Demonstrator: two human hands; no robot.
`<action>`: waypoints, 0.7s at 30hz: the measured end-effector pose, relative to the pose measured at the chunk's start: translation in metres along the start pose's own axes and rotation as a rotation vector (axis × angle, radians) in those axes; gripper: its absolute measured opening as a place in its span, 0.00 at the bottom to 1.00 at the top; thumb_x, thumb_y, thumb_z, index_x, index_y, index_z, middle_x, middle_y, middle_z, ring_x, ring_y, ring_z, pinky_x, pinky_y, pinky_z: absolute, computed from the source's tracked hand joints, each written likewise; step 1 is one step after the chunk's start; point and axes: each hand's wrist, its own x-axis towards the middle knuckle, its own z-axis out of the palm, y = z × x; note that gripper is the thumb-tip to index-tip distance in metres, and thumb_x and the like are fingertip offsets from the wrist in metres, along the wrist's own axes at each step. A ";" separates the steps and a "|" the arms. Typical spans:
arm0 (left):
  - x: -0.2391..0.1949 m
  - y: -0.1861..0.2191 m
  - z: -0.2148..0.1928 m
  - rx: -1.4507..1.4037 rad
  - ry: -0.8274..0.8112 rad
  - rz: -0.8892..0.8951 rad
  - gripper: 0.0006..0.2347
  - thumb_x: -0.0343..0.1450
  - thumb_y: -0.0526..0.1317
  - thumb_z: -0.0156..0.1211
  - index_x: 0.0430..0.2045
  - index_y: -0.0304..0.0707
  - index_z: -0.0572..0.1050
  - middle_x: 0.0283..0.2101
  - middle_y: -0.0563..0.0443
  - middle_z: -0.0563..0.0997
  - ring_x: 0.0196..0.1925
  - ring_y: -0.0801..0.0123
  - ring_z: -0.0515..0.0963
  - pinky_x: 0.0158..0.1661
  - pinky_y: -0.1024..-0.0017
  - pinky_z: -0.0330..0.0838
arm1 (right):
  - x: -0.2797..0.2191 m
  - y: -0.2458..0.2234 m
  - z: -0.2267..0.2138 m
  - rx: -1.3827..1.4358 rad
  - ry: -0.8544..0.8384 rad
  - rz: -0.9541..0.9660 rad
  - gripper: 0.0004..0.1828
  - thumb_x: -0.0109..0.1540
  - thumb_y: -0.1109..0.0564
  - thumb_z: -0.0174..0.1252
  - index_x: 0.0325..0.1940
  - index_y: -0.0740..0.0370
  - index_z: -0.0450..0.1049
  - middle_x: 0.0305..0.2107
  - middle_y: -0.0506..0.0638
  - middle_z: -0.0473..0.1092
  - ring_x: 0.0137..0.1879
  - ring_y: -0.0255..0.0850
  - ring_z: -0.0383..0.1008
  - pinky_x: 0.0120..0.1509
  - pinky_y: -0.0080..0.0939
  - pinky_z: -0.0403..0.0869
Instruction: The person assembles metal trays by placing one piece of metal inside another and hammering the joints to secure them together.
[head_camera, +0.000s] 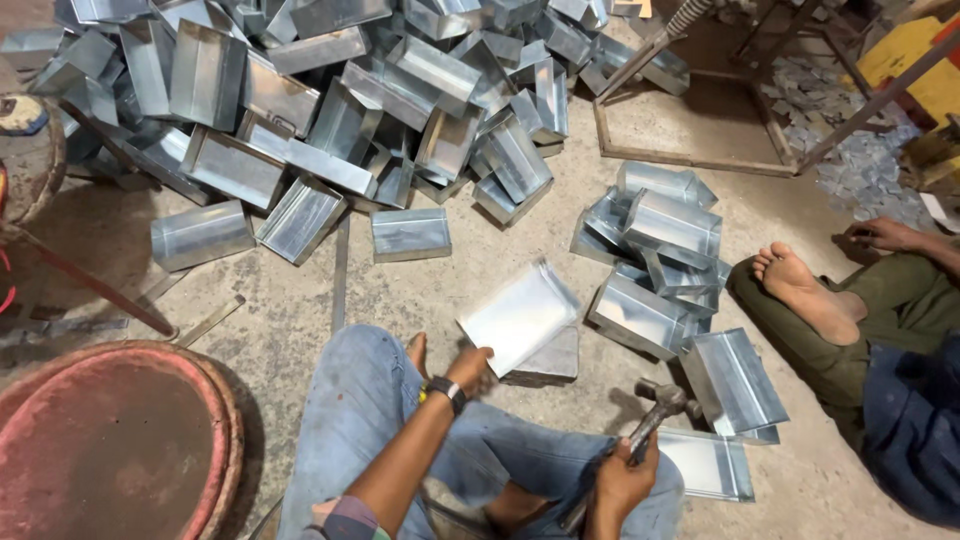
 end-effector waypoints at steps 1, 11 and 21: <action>-0.002 0.024 0.000 -0.016 0.008 -0.008 0.22 0.75 0.52 0.48 0.23 0.27 0.75 0.14 0.46 0.69 0.12 0.61 0.65 0.14 0.64 0.58 | 0.001 0.001 -0.001 -0.023 -0.004 0.053 0.28 0.65 0.62 0.60 0.70 0.68 0.67 0.56 0.65 0.73 0.57 0.53 0.74 0.61 0.47 0.70; -0.065 0.490 -0.138 -0.375 0.332 1.239 0.19 0.73 0.45 0.57 0.52 0.34 0.64 0.44 0.45 0.74 0.43 0.62 0.74 0.44 0.65 0.68 | -0.001 -0.021 0.014 -0.059 -0.097 0.171 0.30 0.61 0.59 0.60 0.69 0.63 0.70 0.52 0.64 0.75 0.56 0.57 0.77 0.59 0.49 0.72; -0.020 0.188 -0.033 0.883 0.377 1.123 0.11 0.73 0.45 0.58 0.35 0.34 0.79 0.35 0.34 0.83 0.36 0.41 0.83 0.39 0.51 0.76 | -0.007 -0.026 0.009 0.046 -0.136 0.251 0.29 0.63 0.59 0.58 0.69 0.63 0.66 0.55 0.61 0.73 0.56 0.50 0.76 0.58 0.44 0.73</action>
